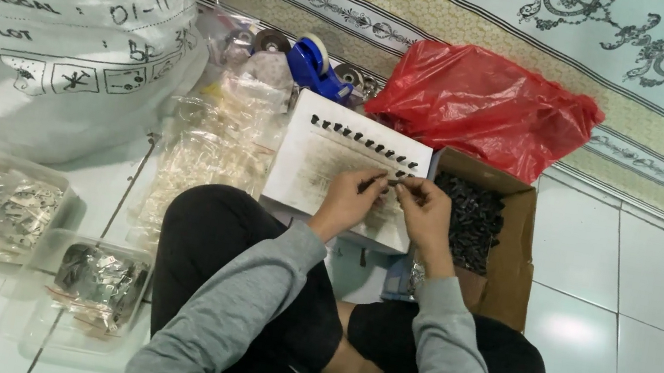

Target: The person sits on the floor and repeatedly picks small black plastic pieces from a cardboard box, then places them into slots on a white board. The person continues this repetitive assembly process for the duration of the clip.

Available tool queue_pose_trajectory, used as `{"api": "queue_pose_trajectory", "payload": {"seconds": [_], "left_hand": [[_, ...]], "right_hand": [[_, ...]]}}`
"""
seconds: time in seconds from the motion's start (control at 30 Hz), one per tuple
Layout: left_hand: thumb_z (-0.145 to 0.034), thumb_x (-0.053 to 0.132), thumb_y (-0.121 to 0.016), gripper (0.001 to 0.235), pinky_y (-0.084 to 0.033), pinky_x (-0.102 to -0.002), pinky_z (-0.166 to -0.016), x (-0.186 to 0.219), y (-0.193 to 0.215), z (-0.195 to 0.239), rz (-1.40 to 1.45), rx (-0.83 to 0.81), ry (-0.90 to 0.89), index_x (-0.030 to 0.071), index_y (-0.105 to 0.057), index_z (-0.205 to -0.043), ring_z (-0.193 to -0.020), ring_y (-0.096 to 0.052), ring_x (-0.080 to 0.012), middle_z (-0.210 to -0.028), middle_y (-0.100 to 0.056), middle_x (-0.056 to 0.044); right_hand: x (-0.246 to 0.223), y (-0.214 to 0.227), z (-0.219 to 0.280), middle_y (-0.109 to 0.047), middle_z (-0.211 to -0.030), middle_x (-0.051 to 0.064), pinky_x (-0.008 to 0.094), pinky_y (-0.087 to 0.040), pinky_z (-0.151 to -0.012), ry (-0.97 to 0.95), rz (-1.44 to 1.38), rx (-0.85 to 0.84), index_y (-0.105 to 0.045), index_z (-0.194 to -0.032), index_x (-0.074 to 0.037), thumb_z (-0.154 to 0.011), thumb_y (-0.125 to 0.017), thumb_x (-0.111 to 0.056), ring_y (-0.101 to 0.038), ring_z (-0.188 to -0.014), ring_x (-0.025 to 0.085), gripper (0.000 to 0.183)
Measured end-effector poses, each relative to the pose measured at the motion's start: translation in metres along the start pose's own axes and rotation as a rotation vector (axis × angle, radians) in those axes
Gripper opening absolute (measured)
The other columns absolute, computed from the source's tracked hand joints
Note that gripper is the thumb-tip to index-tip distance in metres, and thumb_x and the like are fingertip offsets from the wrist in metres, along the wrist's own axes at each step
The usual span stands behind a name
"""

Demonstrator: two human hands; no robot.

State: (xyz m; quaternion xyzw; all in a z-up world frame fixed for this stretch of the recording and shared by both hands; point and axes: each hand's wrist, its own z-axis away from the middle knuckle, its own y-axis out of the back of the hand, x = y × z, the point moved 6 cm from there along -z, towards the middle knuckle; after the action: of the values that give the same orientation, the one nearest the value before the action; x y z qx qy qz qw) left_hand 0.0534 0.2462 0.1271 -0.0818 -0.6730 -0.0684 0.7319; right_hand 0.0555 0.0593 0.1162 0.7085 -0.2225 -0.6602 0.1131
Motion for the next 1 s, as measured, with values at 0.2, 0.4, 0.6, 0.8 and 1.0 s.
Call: {"api": "queue_pose_trajectory", "payload": {"seconds": [0.2,0.4,0.6,0.8,1.0], "left_hand": [[-0.103,0.007,-0.046,0.04,-0.054,-0.048,-0.102,-0.024,0.005,-0.014,-0.133,0.022,0.098,-0.005,-0.059,-0.14,-0.124,-0.064,-0.0403,-0.128,-0.066,-0.03],[-0.103,0.004,-0.045,0.044,-0.042,-0.054,-0.114,-0.006,0.001,-0.003,-0.198,-0.077,0.099,-0.01,-0.053,-0.144,-0.138,-0.051,-0.0435,-0.14,-0.058,-0.034],[-0.101,0.005,-0.048,0.042,-0.044,-0.054,-0.111,0.004,0.003,0.0,-0.193,-0.072,0.119,-0.011,-0.057,-0.139,-0.135,-0.054,-0.0431,-0.136,-0.06,-0.034],[-0.101,0.004,-0.048,0.041,-0.049,-0.053,-0.107,-0.003,0.002,-0.001,-0.169,-0.075,0.119,-0.011,-0.058,-0.137,-0.131,-0.058,-0.0444,-0.134,-0.062,-0.034],[-0.1,0.005,-0.05,0.04,-0.051,-0.053,-0.105,-0.006,-0.001,-0.002,-0.192,-0.066,0.127,-0.01,-0.059,-0.136,-0.129,-0.059,-0.045,-0.132,-0.062,-0.033]], "right_hand": [[0.017,-0.013,-0.051,-0.065,-0.086,0.005,0.042,-0.052,-0.083,0.369,0.768,-0.064,-0.076,-0.098,-0.017,-0.087,-0.078,-0.017,-0.067,-0.092,0.03,0.011],[0.019,-0.032,-0.057,-0.062,-0.089,0.005,0.042,-0.048,-0.08,0.401,0.933,-0.114,-0.075,-0.092,-0.02,-0.085,-0.077,-0.023,-0.064,-0.092,0.032,0.007],[0.021,-0.036,-0.058,-0.062,-0.09,0.005,0.041,-0.047,-0.08,0.402,0.987,-0.139,-0.076,-0.094,-0.019,-0.086,-0.076,-0.023,-0.063,-0.093,0.03,0.009],[0.031,-0.035,-0.058,-0.062,-0.094,0.005,0.042,-0.047,-0.082,0.393,0.934,-0.137,-0.075,-0.103,-0.02,-0.086,-0.077,-0.022,-0.063,-0.097,0.031,0.017],[0.006,-0.013,-0.045,-0.062,-0.094,0.007,0.042,-0.049,-0.083,0.403,0.794,-0.092,-0.074,-0.106,-0.016,-0.089,-0.075,-0.017,-0.063,-0.097,0.033,0.017]]}}
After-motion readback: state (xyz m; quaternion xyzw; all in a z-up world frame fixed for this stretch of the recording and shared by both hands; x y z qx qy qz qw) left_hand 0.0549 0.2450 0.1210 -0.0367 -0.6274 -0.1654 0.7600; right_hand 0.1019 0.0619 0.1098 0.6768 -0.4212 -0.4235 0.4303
